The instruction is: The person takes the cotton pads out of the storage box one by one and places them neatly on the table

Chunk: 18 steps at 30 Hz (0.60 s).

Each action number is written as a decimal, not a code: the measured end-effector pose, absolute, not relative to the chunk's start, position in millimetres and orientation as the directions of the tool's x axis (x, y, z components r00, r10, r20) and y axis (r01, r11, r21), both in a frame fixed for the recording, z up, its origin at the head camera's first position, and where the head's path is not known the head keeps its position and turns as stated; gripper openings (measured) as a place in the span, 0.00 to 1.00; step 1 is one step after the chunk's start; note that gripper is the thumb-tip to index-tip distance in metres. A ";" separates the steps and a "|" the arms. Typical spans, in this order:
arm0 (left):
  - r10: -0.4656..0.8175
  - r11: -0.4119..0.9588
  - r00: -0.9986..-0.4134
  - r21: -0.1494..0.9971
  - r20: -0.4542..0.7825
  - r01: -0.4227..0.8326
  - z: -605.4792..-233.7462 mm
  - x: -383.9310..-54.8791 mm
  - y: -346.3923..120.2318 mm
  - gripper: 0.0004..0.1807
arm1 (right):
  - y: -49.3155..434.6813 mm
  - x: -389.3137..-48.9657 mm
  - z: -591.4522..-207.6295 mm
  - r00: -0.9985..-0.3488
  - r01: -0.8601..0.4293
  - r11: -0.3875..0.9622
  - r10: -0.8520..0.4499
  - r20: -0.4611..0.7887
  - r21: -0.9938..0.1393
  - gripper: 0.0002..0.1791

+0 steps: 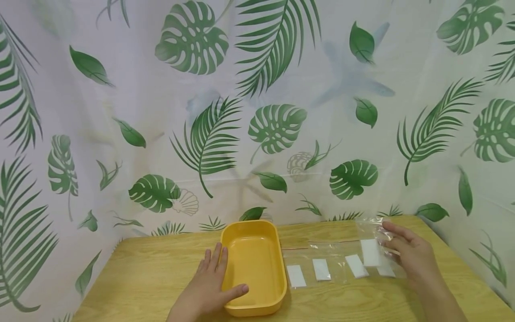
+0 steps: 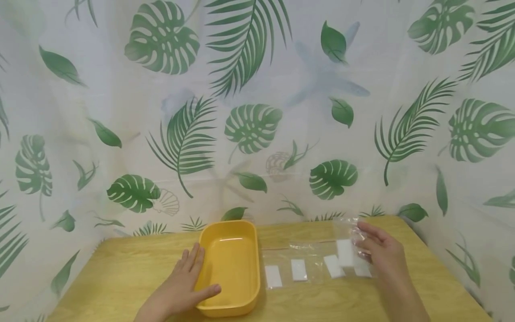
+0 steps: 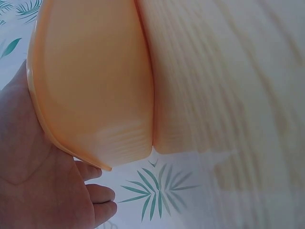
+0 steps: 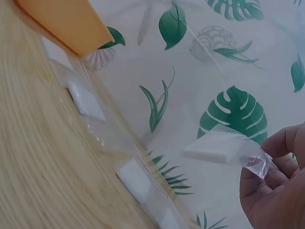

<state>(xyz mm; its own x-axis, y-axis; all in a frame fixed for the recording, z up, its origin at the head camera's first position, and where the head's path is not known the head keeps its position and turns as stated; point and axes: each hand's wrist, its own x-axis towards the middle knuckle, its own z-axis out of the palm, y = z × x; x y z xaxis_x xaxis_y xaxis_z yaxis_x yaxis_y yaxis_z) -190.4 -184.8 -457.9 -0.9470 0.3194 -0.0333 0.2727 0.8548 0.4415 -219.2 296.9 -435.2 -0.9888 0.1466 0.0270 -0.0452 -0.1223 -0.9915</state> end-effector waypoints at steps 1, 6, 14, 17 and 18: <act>0.321 0.853 -0.947 0.443 -0.032 0.274 -457.6 -190.3 -184.7 0.63 | 299.3 -219.1 -435.6 -0.988 -0.043 -0.120 0.153 0.024 -0.992 0.20; 0.323 0.853 -0.946 0.443 -0.034 0.276 -456.8 -189.4 -184.4 0.63 | 310.9 -217.7 -437.5 -0.980 -0.030 -0.097 0.198 0.010 -0.995 0.24; 0.318 0.856 -0.948 0.440 -0.030 0.273 -458.3 -189.7 -184.5 0.61 | 328.3 -214.0 -439.5 -0.964 -0.042 -0.153 0.267 -0.001 -0.987 0.27; 0.317 0.855 -0.948 0.440 -0.029 0.272 -458.6 -189.6 -184.4 0.62 | 335.0 -213.0 -440.4 -0.958 -0.031 -0.173 0.286 -0.020 -0.984 0.24; 0.316 0.855 -0.948 0.442 -0.028 0.272 -458.8 -189.4 -184.3 0.62 | 337.3 -213.0 -440.6 -0.956 -0.027 -0.176 0.294 -0.027 -0.984 0.24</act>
<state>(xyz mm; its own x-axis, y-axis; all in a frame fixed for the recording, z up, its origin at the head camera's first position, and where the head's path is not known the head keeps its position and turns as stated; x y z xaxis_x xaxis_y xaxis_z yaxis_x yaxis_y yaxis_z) -189.4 -184.3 -458.8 -0.9484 0.3158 -0.0281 0.2715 0.8548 0.4422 -213.0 337.3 -440.6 -0.9556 0.2936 -0.0267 -0.0266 -0.1760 -0.9840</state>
